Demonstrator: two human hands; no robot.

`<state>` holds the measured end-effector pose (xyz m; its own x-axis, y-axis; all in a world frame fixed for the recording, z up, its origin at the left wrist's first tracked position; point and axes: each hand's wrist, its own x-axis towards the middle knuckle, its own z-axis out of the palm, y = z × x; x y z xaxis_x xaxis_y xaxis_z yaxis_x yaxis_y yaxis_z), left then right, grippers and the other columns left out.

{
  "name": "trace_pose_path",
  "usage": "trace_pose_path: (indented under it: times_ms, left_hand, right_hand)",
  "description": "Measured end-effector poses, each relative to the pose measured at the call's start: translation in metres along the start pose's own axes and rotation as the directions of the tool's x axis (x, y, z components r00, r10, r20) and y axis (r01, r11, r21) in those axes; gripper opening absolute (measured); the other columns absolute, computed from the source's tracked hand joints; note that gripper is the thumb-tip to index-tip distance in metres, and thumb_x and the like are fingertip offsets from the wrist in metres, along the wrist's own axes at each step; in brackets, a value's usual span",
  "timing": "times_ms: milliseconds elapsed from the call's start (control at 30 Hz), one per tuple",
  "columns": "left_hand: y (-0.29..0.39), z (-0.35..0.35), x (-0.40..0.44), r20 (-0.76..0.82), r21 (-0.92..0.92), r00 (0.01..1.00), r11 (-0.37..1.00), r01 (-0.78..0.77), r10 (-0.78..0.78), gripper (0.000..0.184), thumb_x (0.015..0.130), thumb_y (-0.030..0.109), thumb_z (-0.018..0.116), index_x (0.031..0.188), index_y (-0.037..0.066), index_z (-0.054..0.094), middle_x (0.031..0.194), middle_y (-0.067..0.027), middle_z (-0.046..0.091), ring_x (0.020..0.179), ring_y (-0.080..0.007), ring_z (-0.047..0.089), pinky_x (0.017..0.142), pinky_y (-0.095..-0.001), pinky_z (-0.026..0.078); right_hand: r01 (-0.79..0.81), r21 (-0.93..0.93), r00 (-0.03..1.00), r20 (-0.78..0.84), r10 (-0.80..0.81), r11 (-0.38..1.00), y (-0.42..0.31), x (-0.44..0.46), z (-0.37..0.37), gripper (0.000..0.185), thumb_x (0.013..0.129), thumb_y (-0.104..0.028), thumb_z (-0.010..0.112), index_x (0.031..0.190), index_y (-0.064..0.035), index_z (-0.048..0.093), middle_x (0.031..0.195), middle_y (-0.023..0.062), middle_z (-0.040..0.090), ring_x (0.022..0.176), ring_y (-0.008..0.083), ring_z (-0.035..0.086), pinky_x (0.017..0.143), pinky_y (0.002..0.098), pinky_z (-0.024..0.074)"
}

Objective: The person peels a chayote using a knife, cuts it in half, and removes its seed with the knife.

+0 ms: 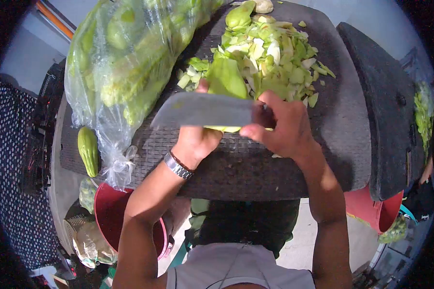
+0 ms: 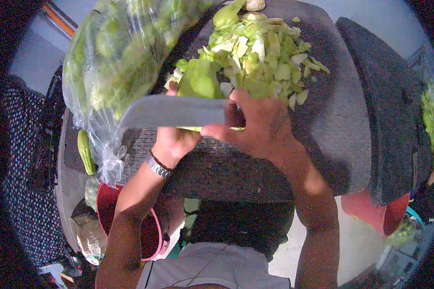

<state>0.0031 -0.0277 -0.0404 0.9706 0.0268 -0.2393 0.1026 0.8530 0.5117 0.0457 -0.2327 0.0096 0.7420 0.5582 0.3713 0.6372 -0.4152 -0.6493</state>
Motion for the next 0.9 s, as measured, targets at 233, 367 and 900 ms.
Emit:
trace_pose_path:
  times_ms: [233, 367, 900]
  left_hand:
    - [-0.005, -0.001, 0.002, 0.157, 0.041, 0.976, 0.989, 0.143, -0.148, 0.074, 0.097, 0.064, 0.054, 0.142, 0.005, 0.052, 0.131, -0.0191, 0.065, 0.117, -0.0349, 0.065, 0.106, -0.0501, 0.050]
    - [-0.004, -0.004, 0.003, 0.216, 0.010, 0.953, 0.976, 0.216, -0.213, 0.068, 0.099, 0.057, 0.054, 0.141, 0.004, 0.052, 0.130, -0.0200, 0.065, 0.114, -0.0350, 0.066, 0.104, -0.0496, 0.051]
    - [-0.007, -0.026, -0.007, 0.170, -0.098, 0.985, 0.995, 0.016, 0.001, 0.041, 0.105, 0.042, 0.051, 0.132, 0.012, 0.059, 0.131, -0.0076, 0.065, 0.118, -0.0263, 0.064, 0.100, -0.0481, 0.054]
  right_hand:
    - [0.125, -0.086, 0.989, -0.072, -0.132, 0.988, 0.002, -0.004, 0.015, 0.065, 0.067, -0.063, 0.088, 0.078, -0.0090, 0.053, 0.060, 0.0053, 0.062, 0.054, 0.0296, 0.068, 0.054, 0.0436, 0.0562]
    - [0.156, -0.147, 0.986, -0.044, -0.164, 0.977, -0.001, -0.004, 0.011, 0.060, 0.068, -0.053, 0.091, 0.084, -0.0084, 0.055, 0.062, 0.0046, 0.065, 0.057, 0.0250, 0.071, 0.056, 0.0372, 0.0556]
    - [0.097, -0.188, 0.990, -0.078, -0.113, 0.977, 0.021, 0.000, -0.001, 0.063, 0.071, -0.065, 0.084, 0.084, -0.0076, 0.060, 0.062, 0.0032, 0.063, 0.056, 0.0200, 0.066, 0.056, 0.0352, 0.0519]
